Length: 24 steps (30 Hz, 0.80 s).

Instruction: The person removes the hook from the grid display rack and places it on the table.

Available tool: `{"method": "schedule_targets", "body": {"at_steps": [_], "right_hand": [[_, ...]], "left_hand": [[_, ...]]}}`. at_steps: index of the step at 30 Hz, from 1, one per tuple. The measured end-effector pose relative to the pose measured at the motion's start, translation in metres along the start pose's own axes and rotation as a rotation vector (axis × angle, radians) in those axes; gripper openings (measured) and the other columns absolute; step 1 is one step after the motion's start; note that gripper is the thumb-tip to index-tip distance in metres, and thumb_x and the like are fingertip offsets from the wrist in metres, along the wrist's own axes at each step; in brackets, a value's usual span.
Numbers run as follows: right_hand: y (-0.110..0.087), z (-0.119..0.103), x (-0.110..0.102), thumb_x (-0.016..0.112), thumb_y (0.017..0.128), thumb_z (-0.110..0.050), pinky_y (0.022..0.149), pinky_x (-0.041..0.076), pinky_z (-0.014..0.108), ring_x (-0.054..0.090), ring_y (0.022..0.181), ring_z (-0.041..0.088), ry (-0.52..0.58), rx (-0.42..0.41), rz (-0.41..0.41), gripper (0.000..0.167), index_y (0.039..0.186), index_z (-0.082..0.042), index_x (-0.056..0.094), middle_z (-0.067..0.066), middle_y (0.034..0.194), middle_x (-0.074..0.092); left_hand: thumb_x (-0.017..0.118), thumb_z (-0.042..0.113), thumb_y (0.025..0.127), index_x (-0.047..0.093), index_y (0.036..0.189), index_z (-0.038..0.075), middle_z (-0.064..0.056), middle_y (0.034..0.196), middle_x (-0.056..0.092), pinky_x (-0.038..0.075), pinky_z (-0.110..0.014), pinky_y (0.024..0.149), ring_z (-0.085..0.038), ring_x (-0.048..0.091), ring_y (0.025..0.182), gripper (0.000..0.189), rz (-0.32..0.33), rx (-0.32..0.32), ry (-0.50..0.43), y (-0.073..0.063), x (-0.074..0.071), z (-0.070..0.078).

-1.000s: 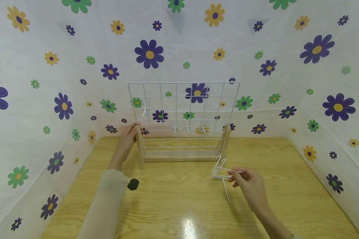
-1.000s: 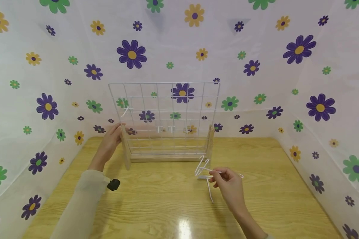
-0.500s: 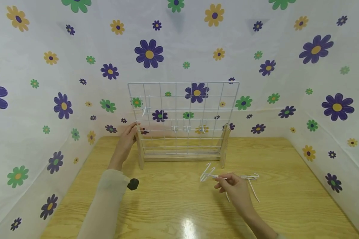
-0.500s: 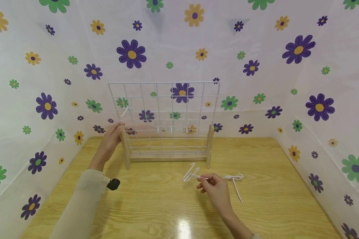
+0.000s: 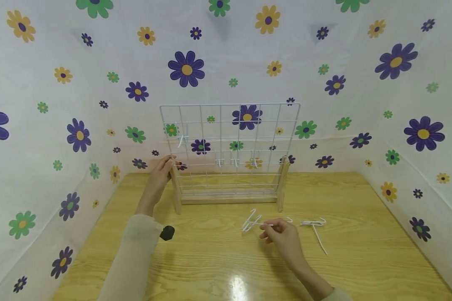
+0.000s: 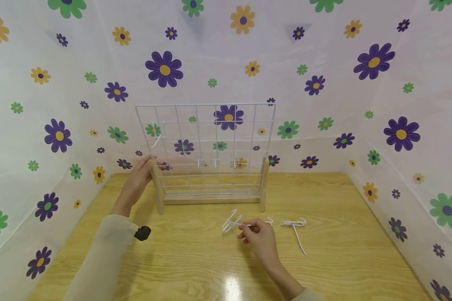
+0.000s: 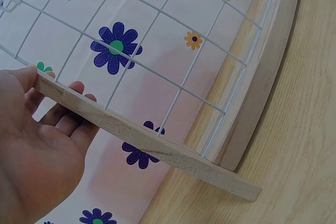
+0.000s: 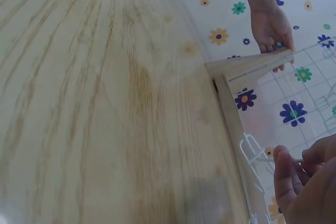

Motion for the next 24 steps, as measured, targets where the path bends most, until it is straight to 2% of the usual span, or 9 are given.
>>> {"method": "schedule_targets", "body": {"at_steps": [4, 9, 14, 19, 24], "right_hand": [[0.001, 0.005, 0.004, 0.069, 0.095, 0.004, 0.063, 0.062, 0.028, 0.072, 0.070, 0.032, -0.019, 0.028, 0.025, 0.008, 0.101, 0.008, 0.070, 0.023, 0.090, 0.074], [0.001, 0.007, 0.009, 0.069, 0.094, 0.006, 0.060, 0.063, 0.031, 0.073, 0.066, 0.030, -0.017, 0.047, 0.043, 0.008, 0.099, 0.011, 0.070, 0.025, 0.090, 0.075], [-0.001, 0.008, 0.012, 0.069, 0.093, 0.006, 0.059, 0.063, 0.031, 0.073, 0.066, 0.031, -0.040, 0.051, 0.053, 0.009, 0.100, 0.012, 0.070, 0.023, 0.083, 0.074], [-0.002, 0.009, 0.013, 0.069, 0.094, 0.006, 0.058, 0.063, 0.029, 0.073, 0.065, 0.030, -0.105, 0.034, 0.042, 0.010, 0.101, 0.012, 0.071, 0.020, 0.083, 0.074], [-0.007, 0.008, 0.017, 0.068, 0.094, 0.007, 0.053, 0.061, 0.027, 0.072, 0.061, 0.025, -0.223, 0.010, -0.009, 0.012, 0.104, 0.014, 0.070, 0.019, 0.087, 0.075]], "left_hand": [[0.032, 0.033, 0.115, 0.029, 0.161, 0.003, -0.029, 0.152, 0.041, 0.028, -0.046, 0.124, -0.035, 0.039, 0.146, 0.055, 0.002, -0.020, -0.007, 0.001, -0.001, -0.005], [0.031, 0.034, 0.115, 0.027, 0.162, 0.004, -0.030, 0.153, 0.038, 0.026, -0.046, 0.124, -0.036, 0.036, 0.148, 0.056, 0.001, -0.025, -0.015, -0.001, -0.002, -0.006], [0.032, 0.034, 0.115, 0.031, 0.161, 0.005, -0.026, 0.151, 0.043, 0.029, -0.046, 0.123, -0.034, 0.038, 0.147, 0.055, 0.002, -0.020, 0.000, -0.001, -0.001, -0.005], [0.033, 0.033, 0.115, 0.031, 0.160, 0.003, -0.024, 0.149, 0.045, 0.029, -0.046, 0.124, -0.037, 0.037, 0.147, 0.054, -0.003, -0.003, -0.003, -0.001, -0.002, -0.002], [0.032, 0.031, 0.115, 0.029, 0.161, 0.002, -0.027, 0.151, 0.042, 0.026, -0.046, 0.124, -0.039, 0.034, 0.148, 0.054, -0.012, 0.001, -0.010, -0.002, -0.001, 0.001]]}}
Point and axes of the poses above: each hand's wrist, its own y-axis towards the middle knuckle, its own x-axis out of the palm, z = x × y, the point moved 9 cm from there along y, towards the middle knuckle
